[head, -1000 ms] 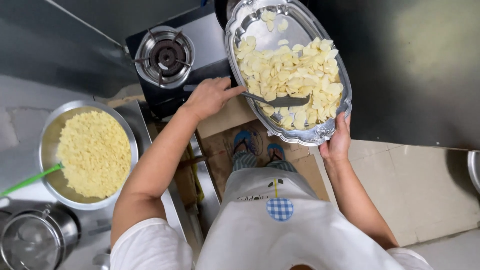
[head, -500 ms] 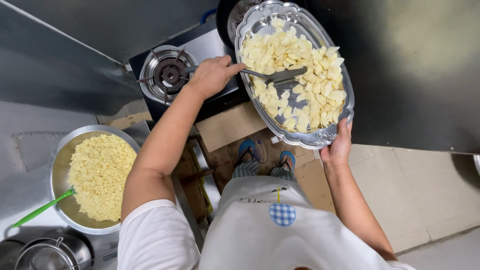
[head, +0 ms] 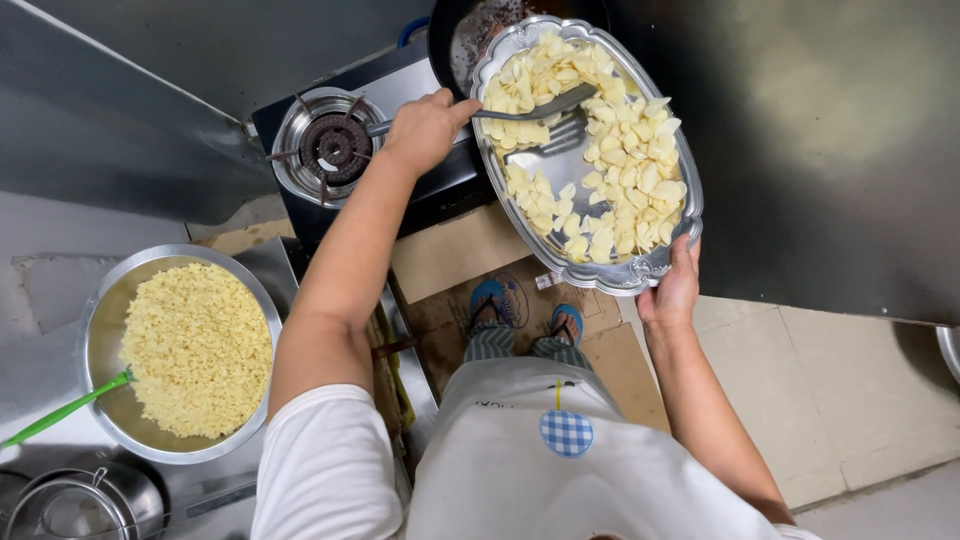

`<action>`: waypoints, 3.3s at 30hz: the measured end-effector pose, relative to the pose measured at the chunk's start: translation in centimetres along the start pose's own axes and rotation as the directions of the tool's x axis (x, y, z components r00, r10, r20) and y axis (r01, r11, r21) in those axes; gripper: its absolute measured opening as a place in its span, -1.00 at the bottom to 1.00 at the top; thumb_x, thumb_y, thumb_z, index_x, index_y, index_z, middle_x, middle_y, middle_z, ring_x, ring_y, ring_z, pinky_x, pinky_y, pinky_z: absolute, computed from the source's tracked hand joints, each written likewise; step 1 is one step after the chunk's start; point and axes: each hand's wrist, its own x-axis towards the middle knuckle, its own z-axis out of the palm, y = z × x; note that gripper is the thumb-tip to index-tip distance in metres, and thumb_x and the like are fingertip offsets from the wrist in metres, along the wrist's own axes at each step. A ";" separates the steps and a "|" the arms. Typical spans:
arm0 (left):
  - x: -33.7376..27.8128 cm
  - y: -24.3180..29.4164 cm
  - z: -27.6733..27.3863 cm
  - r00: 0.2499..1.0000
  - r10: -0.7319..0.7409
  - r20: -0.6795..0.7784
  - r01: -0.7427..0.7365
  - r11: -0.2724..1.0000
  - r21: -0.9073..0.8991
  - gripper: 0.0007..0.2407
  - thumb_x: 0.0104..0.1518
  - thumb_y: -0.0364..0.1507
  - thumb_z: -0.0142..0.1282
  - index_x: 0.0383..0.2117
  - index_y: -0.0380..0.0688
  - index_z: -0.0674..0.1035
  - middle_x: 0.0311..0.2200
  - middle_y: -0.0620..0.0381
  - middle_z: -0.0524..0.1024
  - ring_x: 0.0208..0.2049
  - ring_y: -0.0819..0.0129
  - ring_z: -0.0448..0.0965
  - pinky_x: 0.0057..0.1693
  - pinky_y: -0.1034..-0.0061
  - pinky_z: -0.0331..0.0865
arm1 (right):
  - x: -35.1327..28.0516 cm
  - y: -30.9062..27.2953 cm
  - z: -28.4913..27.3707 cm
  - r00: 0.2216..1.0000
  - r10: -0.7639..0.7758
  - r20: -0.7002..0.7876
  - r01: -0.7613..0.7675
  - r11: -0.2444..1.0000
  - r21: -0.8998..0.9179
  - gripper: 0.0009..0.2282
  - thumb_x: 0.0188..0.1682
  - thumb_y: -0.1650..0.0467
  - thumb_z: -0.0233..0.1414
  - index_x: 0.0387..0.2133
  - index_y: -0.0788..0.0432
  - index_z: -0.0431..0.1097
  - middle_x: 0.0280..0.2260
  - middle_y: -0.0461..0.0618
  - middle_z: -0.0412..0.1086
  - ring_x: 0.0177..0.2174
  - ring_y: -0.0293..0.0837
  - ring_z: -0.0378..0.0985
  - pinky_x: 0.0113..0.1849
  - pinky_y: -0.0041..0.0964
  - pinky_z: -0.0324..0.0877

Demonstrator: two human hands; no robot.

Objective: Transferring sliced potatoes from a tray into a frying pan and stirring them on a gas stove.

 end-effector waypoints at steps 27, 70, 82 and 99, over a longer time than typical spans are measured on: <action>-1.5 6.5 -4.6 0.999 0.031 -0.033 -0.011 0.882 0.471 -0.84 0.11 -0.43 0.23 -0.20 0.12 0.67 -0.57 0.12 0.47 -0.58 0.30 0.56 -0.44 0.46 0.38 | 1.6 4.4 -2.3 0.981 -0.180 -0.068 0.185 0.980 0.077 -0.62 0.34 0.25 -0.02 0.39 -0.19 0.15 0.31 0.22 0.29 0.25 0.29 0.40 0.24 0.33 0.36; -0.5 12.0 1.6 0.988 -0.017 -0.155 0.066 0.946 0.316 -0.76 0.11 -0.45 0.18 -0.09 -0.11 0.66 -0.46 -0.08 0.51 -0.47 0.08 0.60 -0.41 0.21 0.45 | -0.7 3.6 -1.6 0.978 -0.193 -0.076 0.197 0.979 0.051 -0.62 0.32 0.28 -0.05 0.40 -0.15 0.15 0.27 0.28 0.32 0.22 0.33 0.43 0.22 0.34 0.38; 0.1 4.6 3.6 0.987 -0.134 -0.093 0.153 0.957 0.246 -0.72 0.25 -0.51 0.13 0.08 0.00 0.64 -0.34 -0.07 0.57 -0.38 0.15 0.67 -0.33 0.30 0.57 | -2.0 2.8 -1.3 0.982 -0.170 -0.086 0.172 0.985 0.011 -0.61 0.31 0.27 -0.05 0.40 -0.14 0.15 0.26 0.28 0.35 0.20 0.28 0.47 0.21 0.27 0.43; -0.4 12.4 -4.2 0.976 -0.105 0.193 0.163 0.935 -0.315 -0.63 0.34 -0.52 -0.12 0.25 0.08 0.52 -0.15 -0.16 0.60 -0.11 -0.19 0.70 0.01 -0.06 0.56 | -1.6 3.0 -1.7 0.983 -0.163 -0.086 0.165 0.986 0.025 -0.61 0.31 0.28 -0.04 0.40 -0.13 0.15 0.25 0.30 0.36 0.17 0.28 0.51 0.19 0.27 0.47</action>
